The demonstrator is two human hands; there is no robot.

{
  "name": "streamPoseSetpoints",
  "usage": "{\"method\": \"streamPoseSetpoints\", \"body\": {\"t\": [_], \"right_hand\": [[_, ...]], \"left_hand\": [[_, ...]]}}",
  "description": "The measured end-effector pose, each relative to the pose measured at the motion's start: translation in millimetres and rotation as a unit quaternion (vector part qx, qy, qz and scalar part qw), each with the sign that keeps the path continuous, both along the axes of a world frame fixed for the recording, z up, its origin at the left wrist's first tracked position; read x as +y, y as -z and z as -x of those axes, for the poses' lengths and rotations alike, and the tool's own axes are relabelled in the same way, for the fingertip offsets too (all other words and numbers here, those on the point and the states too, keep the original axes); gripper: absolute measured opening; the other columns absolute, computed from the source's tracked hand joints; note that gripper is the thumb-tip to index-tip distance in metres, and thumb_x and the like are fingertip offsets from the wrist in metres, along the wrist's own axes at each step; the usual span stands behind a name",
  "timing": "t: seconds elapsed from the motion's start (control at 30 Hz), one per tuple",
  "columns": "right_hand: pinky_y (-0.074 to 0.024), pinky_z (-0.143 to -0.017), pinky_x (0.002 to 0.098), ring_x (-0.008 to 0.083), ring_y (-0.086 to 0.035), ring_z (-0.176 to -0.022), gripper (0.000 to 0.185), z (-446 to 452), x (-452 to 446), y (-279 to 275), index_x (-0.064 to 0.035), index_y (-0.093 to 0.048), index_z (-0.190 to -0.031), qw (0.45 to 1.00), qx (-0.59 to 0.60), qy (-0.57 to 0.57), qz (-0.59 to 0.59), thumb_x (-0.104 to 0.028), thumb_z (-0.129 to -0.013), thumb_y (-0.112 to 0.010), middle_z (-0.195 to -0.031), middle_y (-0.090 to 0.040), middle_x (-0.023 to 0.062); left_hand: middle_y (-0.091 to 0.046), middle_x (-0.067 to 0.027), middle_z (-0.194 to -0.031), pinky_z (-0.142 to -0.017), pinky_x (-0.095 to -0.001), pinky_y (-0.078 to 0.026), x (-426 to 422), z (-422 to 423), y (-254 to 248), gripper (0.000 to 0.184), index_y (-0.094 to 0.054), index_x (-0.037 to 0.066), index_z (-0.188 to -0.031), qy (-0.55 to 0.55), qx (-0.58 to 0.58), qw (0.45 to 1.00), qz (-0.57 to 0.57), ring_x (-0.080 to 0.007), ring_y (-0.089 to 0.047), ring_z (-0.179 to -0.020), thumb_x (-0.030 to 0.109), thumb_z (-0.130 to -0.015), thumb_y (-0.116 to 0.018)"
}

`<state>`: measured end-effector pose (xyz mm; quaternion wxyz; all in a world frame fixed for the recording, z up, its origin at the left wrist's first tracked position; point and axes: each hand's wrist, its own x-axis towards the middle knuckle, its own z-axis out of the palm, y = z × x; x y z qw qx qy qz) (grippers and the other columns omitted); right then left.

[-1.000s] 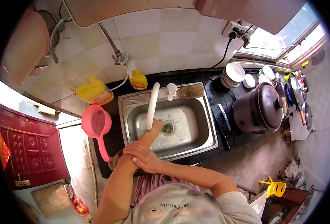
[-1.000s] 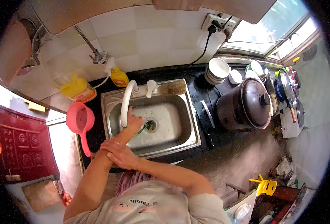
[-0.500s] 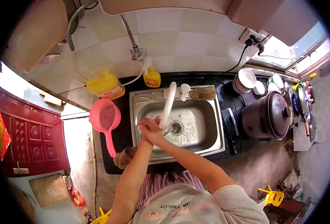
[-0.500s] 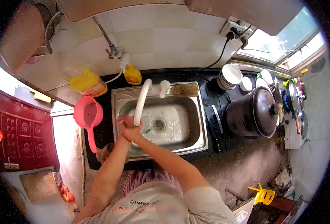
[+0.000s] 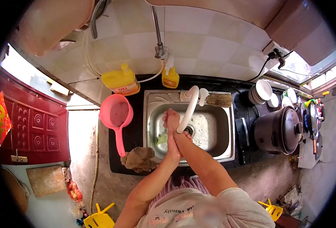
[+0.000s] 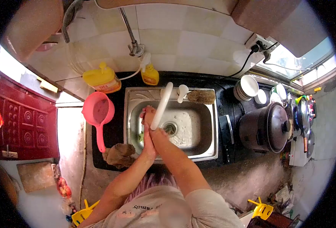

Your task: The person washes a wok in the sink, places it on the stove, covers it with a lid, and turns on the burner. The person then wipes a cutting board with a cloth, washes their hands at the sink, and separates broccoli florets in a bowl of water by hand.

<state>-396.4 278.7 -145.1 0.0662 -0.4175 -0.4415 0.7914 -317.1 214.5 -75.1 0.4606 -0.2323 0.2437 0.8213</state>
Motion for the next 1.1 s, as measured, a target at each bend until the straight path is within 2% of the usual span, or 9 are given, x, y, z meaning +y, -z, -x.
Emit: {"method": "streamPoseSetpoints", "body": {"t": [0.17, 0.5, 0.6, 0.7, 0.8, 0.93, 0.97, 1.07, 1.1], "right_hand": [[-0.0436, -0.050, 0.0349, 0.0240, -0.057, -0.052, 0.034, 2.4, -17.0, 43.8, -0.0027, -0.060, -0.073, 0.932, 0.011, 0.004, -0.362, -0.030, -0.091, -0.050, -0.060, -0.058, 0.0115], [-0.0459, -0.055, 0.0452, 0.0394, -0.059, -0.061, 0.020, -15.2, -6.9, -8.9, -0.0064, -0.057, -0.080, 0.845, -0.010, -0.113, -0.523, -0.024, -0.088, -0.053, -0.063, -0.060, 0.0179], [-0.0475, -0.061, 0.0438, 0.0392, -0.057, -0.066, 0.023, -23.2, 8.2, -18.9, -0.0069, -0.055, -0.078, 0.778, -0.002, -0.208, -0.593, -0.027, -0.089, -0.051, -0.067, -0.058, 0.0193], [-0.0484, -0.054, 0.0381, 0.0307, -0.058, -0.057, 0.029, -48.0, 26.8, -24.1, -0.0067, -0.056, -0.074, 0.768, -0.014, -0.292, -0.570, -0.032, -0.088, -0.055, -0.062, -0.058, 0.0134], [-0.0436, -0.043, 0.0320, 0.0193, -0.056, -0.048, 0.034, -57.4, 39.2, -8.7, -0.0072, -0.058, -0.072, 0.967, 0.026, -0.252, -0.034, -0.039, -0.086, -0.059, -0.060, -0.057, 0.0069], [-0.0359, -0.035, 0.0270, 0.0105, -0.047, -0.040, 0.033, -74.7, 42.4, -24.0, -0.0039, -0.060, -0.084, 0.956, 0.039, -0.261, 0.129, -0.037, -0.085, -0.060, -0.059, -0.056, 0.0052], [-0.0429, -0.044, 0.0277, 0.0142, -0.053, -0.049, 0.029, -77.4, 43.7, -12.0, -0.0012, -0.059, -0.089, 0.954, 0.020, -0.272, 0.126, -0.030, -0.085, -0.059, -0.065, -0.058, 0.0075], [-0.0481, -0.059, 0.0306, 0.0194, -0.059, -0.063, 0.025, -80.0, 19.6, -1.2, 0.0004, -0.059, -0.089, 0.988, 0.091, -0.053, 0.114, -0.024, -0.084, -0.057, -0.076, -0.062, 0.0105], [-0.0490, -0.069, 0.0337, 0.0225, -0.061, -0.077, 0.024, -81.0, 22.4, 9.4, 0.0018, -0.059, -0.091, 0.984, 0.111, -0.086, 0.107, -0.020, -0.083, -0.055, -0.086, -0.063, 0.0130]], "left_hand": [[-0.049, -0.0067, -0.063, -0.058, -0.0371, -0.044, -0.4, -1.3, -4.1, 0.072, -0.048, 0.007, -0.078, -0.063, -0.068, 0.995, 0.035, -0.0231, -0.049, -0.058, 0.078, -0.076, -0.039], [-0.052, -0.0073, -0.065, -0.059, -0.0399, -0.045, 12.7, -10.5, 17.7, 0.059, -0.048, 0.007, -0.077, -0.077, -0.151, 0.983, -0.076, -0.0238, -0.051, -0.057, 0.066, -0.082, -0.039], [-0.057, -0.0056, -0.077, -0.065, -0.0397, -0.048, 26.1, -3.9, -10.0, 0.049, -0.053, 0.009, -0.090, -0.075, -0.033, 0.986, 0.148, -0.0238, -0.055, -0.064, 0.056, -0.088, -0.039], [-0.057, -0.0035, -0.089, -0.067, -0.0354, -0.049, 3.7, 17.5, 28.3, 0.034, -0.052, 0.014, -0.104, -0.008, 0.011, 0.973, 0.230, -0.0204, -0.056, -0.075, 0.044, -0.092, -0.044], [-0.058, -0.0021, -0.091, -0.060, -0.0352, -0.047, -2.4, 49.3, 62.7, 0.024, -0.052, 0.017, -0.105, 0.028, 0.006, 0.997, 0.065, -0.0179, -0.056, -0.075, 0.036, -0.095, -0.043], [-0.057, -0.0015, -0.065, -0.051, -0.0314, -0.045, -2.7, 44.6, 77.0, 0.018, -0.059, 0.013, -0.092, 0.145, 0.158, 0.966, 0.147, -0.0147, -0.056, -0.059, 0.030, -0.090, -0.053], [-0.058, -0.0048, -0.059, -0.051, -0.0361, -0.046, 13.7, 32.3, 40.1, 0.024, -0.059, 0.006, -0.089, 0.147, 0.228, 0.900, 0.340, -0.0195, -0.057, -0.055, 0.028, -0.093, -0.050], [-0.063, -0.0122, -0.068, -0.058, -0.0393, -0.048, 29.7, 17.2, 132.7, 0.033, -0.058, -0.002, -0.086, -0.047, 0.469, 0.780, 0.410, -0.0228, -0.061, -0.063, 0.026, -0.095, -0.044], [-0.065, -0.0187, -0.074, -0.063, -0.0402, -0.048, 28.3, 14.5, 115.3, 0.035, -0.058, -0.005, -0.083, -0.058, 0.429, 0.828, 0.356, -0.0273, -0.064, -0.070, 0.023, -0.096, -0.041]]}}
